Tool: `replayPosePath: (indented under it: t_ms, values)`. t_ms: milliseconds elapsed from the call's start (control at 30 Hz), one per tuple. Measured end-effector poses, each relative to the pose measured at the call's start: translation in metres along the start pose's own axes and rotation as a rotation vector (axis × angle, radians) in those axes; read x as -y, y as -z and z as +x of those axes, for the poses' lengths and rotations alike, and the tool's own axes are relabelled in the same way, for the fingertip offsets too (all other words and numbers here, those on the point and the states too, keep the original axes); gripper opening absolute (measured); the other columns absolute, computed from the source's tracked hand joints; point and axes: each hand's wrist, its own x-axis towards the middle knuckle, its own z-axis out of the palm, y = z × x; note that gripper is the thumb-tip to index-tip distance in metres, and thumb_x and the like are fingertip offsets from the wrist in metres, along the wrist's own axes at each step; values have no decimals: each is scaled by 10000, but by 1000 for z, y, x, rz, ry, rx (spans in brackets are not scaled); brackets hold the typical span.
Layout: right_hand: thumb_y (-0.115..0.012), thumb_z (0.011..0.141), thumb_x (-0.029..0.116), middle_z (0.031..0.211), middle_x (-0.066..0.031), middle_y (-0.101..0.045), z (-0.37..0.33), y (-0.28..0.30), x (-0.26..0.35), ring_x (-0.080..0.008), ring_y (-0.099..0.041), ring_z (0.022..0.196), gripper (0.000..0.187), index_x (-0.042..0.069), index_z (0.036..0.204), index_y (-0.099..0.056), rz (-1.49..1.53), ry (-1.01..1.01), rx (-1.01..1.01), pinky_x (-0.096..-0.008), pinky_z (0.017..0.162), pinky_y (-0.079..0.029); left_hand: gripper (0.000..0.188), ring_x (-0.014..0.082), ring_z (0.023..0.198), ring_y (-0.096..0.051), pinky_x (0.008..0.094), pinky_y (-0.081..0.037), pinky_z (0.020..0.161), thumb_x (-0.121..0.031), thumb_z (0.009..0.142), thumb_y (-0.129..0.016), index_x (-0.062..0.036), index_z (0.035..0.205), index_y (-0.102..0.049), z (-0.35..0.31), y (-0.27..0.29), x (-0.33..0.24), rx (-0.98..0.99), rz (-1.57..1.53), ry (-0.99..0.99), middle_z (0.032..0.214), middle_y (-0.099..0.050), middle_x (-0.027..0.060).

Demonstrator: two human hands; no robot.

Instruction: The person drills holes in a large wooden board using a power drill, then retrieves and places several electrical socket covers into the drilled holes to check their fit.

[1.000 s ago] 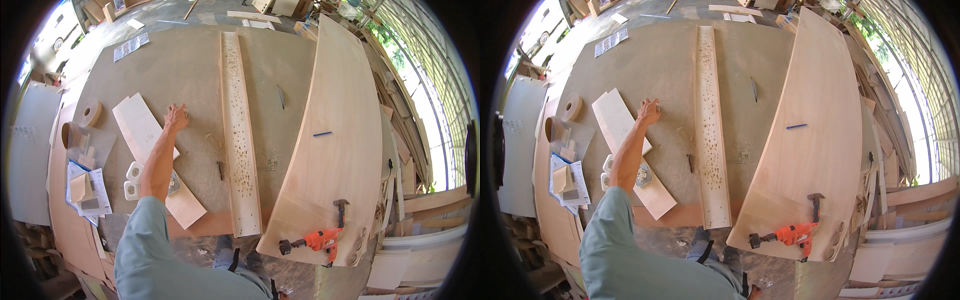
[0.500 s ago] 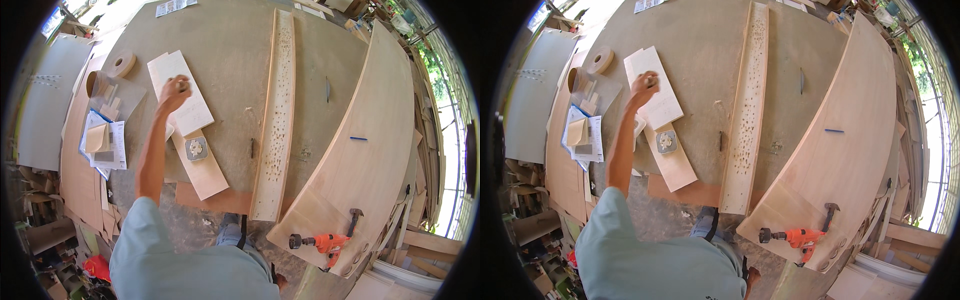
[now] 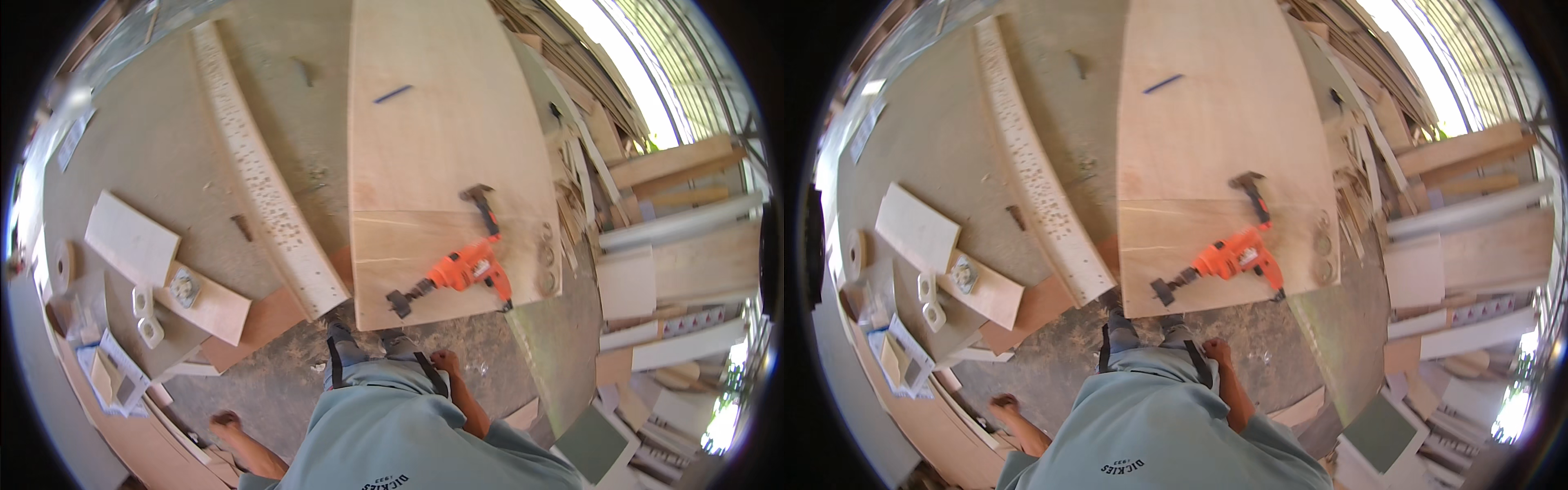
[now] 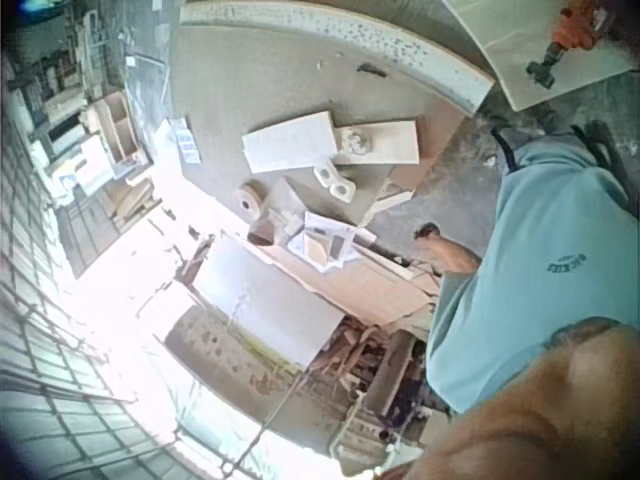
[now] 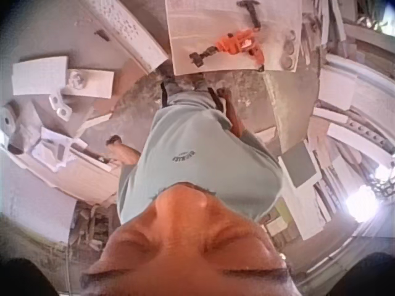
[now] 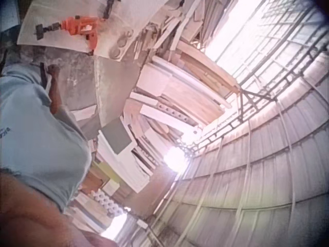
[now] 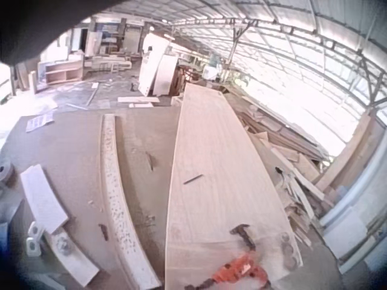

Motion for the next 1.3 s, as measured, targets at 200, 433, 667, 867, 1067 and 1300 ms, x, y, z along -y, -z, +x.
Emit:
replayPosePath:
  t_ms: [200, 433, 667, 867, 1067, 1300]
  values:
    - [-711, 909, 225, 875, -114, -776, -25, 7, -44, -196, -753, 704, 278, -16, 1033, -774, 348, -89, -92, -349, 629, -606, 323, 155, 428, -532, 332, -502, 461, -320, 921, -568, -211, 627, -489, -60, 62, 124, -87, 0, 606, 538, -530, -55]
    - [-739, 798, 355, 855, -179, -777, -30, 41, -188, -311, -761, 804, 352, 40, 930, -826, 348, 46, -270, -411, 777, -583, 328, 137, 446, -473, 366, -525, 679, -336, 897, -553, -172, 617, -503, -109, 84, 236, 191, 705, 314, 533, -505, -72]
    - [-702, 934, 266, 879, -87, -764, -90, 107, -290, -224, -728, 762, 275, 14, 1020, -771, 845, -394, -510, -376, 718, -588, 260, 136, 443, -412, 307, -428, 530, -250, 864, -643, -157, 688, -475, -213, 52, 337, 616, 1266, -123, 523, -405, -27]
    - [-622, 1020, 433, 1167, -133, -721, -103, 184, -246, -260, -710, 1028, 476, 44, 1291, -666, 1262, -104, -475, -439, 840, -598, 571, 324, 1161, -642, 392, -592, 876, -84, 800, -791, -14, 1336, -607, -514, -46, 439, 1547, 1629, -757, 1266, -612, 182]
    - [-520, 1046, 556, 1411, -143, -623, -94, 260, -109, -333, -614, 1268, 661, 52, 1473, -544, 1920, 322, 130, -521, 1074, -503, 573, 448, 1225, -567, 489, -473, 1047, -165, 829, -753, -71, 1369, -589, -667, -30, 579, 2445, 1299, -888, 1279, -600, 235]
    - [-480, 1071, 476, 1435, -135, -612, -17, 309, -178, -310, -586, 1333, 548, 80, 1437, -574, 2211, 372, -38, -472, 1133, -470, 866, 457, 1393, -436, 574, -353, 1142, -239, 835, -745, -63, 1585, -347, -736, 3, 727, 3010, 1648, -835, 1467, -490, 255]
